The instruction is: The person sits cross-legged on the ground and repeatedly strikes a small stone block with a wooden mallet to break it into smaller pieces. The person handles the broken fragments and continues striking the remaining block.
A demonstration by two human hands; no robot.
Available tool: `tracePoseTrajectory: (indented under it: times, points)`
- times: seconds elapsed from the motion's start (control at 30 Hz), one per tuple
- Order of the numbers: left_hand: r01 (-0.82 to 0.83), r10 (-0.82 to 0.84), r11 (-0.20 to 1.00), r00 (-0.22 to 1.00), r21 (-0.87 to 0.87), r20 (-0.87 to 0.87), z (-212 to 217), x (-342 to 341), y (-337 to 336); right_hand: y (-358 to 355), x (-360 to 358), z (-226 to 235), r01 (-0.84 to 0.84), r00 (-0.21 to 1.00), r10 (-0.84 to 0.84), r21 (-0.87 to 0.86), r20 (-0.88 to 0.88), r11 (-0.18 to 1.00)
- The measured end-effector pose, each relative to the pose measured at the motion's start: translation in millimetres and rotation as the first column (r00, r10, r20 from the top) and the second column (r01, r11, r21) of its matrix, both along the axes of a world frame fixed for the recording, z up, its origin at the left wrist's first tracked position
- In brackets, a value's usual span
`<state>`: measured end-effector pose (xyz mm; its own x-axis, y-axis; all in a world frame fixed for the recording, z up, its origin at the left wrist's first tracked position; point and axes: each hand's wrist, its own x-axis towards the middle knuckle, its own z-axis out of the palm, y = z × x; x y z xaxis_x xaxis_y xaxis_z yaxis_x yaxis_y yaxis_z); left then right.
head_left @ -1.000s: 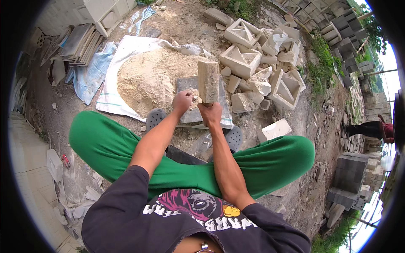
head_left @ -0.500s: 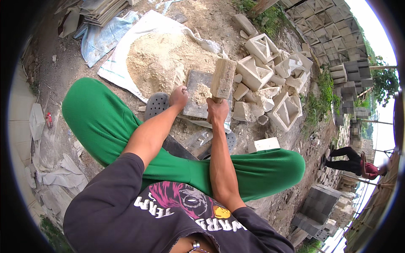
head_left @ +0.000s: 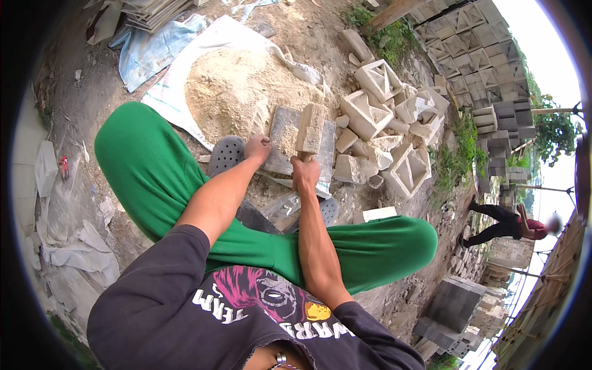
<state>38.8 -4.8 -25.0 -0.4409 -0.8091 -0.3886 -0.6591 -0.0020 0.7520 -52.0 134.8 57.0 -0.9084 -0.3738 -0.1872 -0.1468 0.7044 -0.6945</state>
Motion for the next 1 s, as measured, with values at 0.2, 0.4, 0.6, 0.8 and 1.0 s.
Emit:
tracePoseTrajectory:
  times: [0.2,0.4,0.6,0.8,1.0]
  points:
    - [0.012,-0.017,0.991,0.999,-0.135,-0.036,0.0,-1.2,6.1,-3.6,-10.7,3.9,0.037,0.998,-0.034,-0.059,0.047,0.998]
    - [0.091,-0.091,0.987,0.996,-0.130,0.008,14.1,-8.9,6.3,22.9,1.3,-48.3,-0.078,0.967,-0.003,0.304,0.256,0.949]
    - [0.107,-0.096,0.992,0.984,-0.064,0.151,40.0,-17.2,8.3,20.8,4.6,-5.7,0.071,0.925,-0.114,0.129,0.363,0.989]
    - [0.263,-0.231,0.928,0.962,-0.262,0.146,39.3,-25.4,24.7,37.4,-10.3,4.2,0.306,0.847,-0.242,-0.062,0.473,0.950]
    - [0.347,-0.332,0.847,0.937,-0.402,0.108,22.5,-13.7,39.0,52.1,-9.4,8.3,0.356,0.818,-0.288,-0.046,0.498,0.933]
